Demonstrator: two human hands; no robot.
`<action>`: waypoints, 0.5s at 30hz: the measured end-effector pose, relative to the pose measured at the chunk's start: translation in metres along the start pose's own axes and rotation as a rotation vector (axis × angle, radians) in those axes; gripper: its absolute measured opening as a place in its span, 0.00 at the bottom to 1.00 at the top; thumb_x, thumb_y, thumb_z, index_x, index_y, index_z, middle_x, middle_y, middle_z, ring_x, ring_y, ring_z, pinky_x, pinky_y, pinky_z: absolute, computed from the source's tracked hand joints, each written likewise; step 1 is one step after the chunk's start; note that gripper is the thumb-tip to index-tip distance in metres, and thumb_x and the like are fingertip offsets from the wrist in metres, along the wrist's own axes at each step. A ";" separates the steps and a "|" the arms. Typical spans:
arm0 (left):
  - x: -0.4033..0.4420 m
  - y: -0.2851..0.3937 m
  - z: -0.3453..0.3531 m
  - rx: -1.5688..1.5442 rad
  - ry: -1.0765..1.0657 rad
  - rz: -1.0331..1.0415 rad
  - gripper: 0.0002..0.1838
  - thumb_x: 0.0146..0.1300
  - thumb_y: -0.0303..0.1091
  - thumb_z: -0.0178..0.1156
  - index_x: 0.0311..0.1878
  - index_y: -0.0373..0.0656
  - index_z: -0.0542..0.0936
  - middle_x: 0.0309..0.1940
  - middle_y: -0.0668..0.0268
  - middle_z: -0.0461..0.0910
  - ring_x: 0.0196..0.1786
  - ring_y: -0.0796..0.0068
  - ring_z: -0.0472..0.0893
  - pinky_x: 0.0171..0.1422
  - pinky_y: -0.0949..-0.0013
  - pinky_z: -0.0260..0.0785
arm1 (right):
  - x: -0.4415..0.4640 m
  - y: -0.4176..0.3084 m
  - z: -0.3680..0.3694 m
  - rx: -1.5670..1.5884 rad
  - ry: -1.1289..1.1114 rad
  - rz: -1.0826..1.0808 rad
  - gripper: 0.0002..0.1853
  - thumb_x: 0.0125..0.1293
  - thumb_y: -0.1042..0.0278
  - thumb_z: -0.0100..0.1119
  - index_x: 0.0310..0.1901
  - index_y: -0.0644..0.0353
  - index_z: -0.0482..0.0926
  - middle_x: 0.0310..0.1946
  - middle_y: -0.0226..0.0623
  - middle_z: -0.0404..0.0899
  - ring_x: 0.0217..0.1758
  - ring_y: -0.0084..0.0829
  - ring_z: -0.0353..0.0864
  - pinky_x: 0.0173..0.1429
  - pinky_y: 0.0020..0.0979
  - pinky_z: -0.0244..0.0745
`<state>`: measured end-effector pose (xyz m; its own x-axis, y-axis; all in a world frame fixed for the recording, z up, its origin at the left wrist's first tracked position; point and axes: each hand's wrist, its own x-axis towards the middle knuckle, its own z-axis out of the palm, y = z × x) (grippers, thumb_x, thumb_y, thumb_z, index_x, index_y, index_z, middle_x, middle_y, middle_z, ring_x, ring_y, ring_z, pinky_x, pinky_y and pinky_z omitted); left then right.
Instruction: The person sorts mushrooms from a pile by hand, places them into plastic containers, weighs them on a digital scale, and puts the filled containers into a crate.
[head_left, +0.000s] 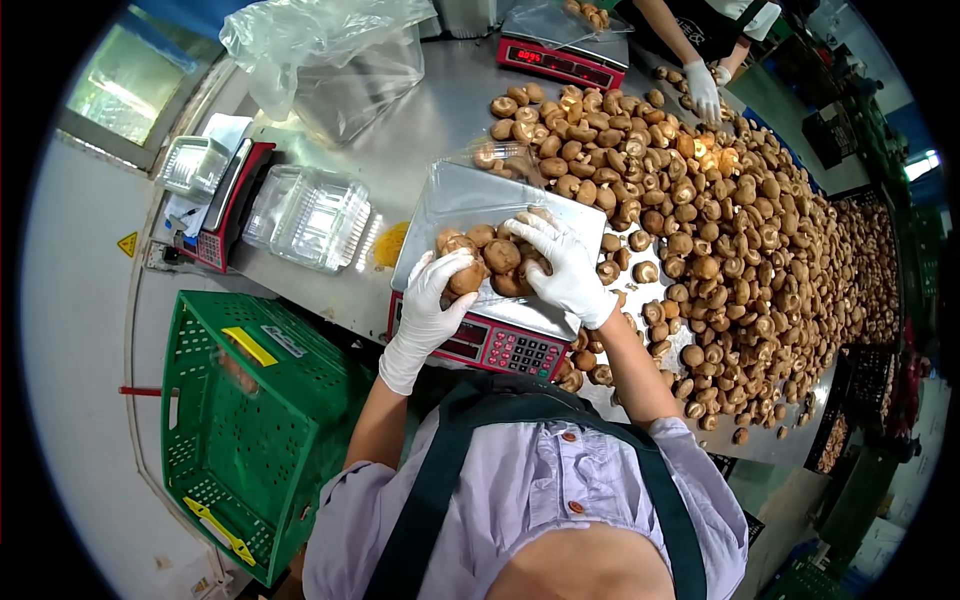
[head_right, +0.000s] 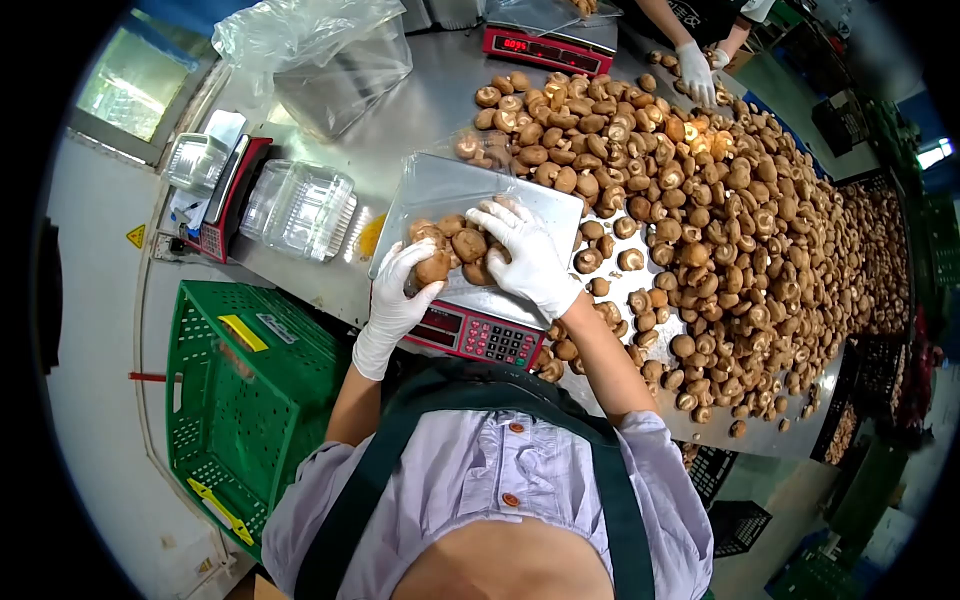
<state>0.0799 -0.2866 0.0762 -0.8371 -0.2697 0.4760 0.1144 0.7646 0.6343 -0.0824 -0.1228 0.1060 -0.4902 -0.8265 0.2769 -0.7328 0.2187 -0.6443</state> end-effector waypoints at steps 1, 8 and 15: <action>0.000 0.001 0.000 -0.023 0.019 -0.011 0.29 0.47 0.28 0.69 0.55 0.45 0.73 0.52 0.63 0.78 0.57 0.58 0.76 0.68 0.51 0.59 | -0.001 -0.002 0.000 0.001 0.001 0.003 0.31 0.50 0.77 0.55 0.60 0.52 0.74 0.59 0.43 0.72 0.68 0.47 0.63 0.71 0.41 0.59; -0.003 0.001 0.009 -0.280 0.199 -0.128 0.32 0.44 0.30 0.76 0.53 0.38 0.72 0.50 0.55 0.78 0.54 0.62 0.79 0.61 0.64 0.70 | -0.006 0.007 0.018 -0.097 0.058 0.030 0.29 0.52 0.53 0.68 0.55 0.53 0.76 0.54 0.46 0.73 0.63 0.46 0.67 0.68 0.43 0.58; 0.007 0.014 0.011 0.248 -0.090 -0.030 0.33 0.43 0.43 0.75 0.53 0.43 0.73 0.54 0.59 0.76 0.62 0.56 0.72 0.70 0.44 0.51 | -0.008 0.012 -0.019 0.884 0.320 0.468 0.18 0.67 0.61 0.60 0.51 0.67 0.77 0.40 0.31 0.79 0.43 0.20 0.76 0.50 0.22 0.71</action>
<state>0.0698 -0.2713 0.0813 -0.8837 -0.2493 0.3961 -0.0363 0.8804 0.4729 -0.0967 -0.1032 0.1096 -0.8319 -0.5533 -0.0421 0.1049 -0.0822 -0.9911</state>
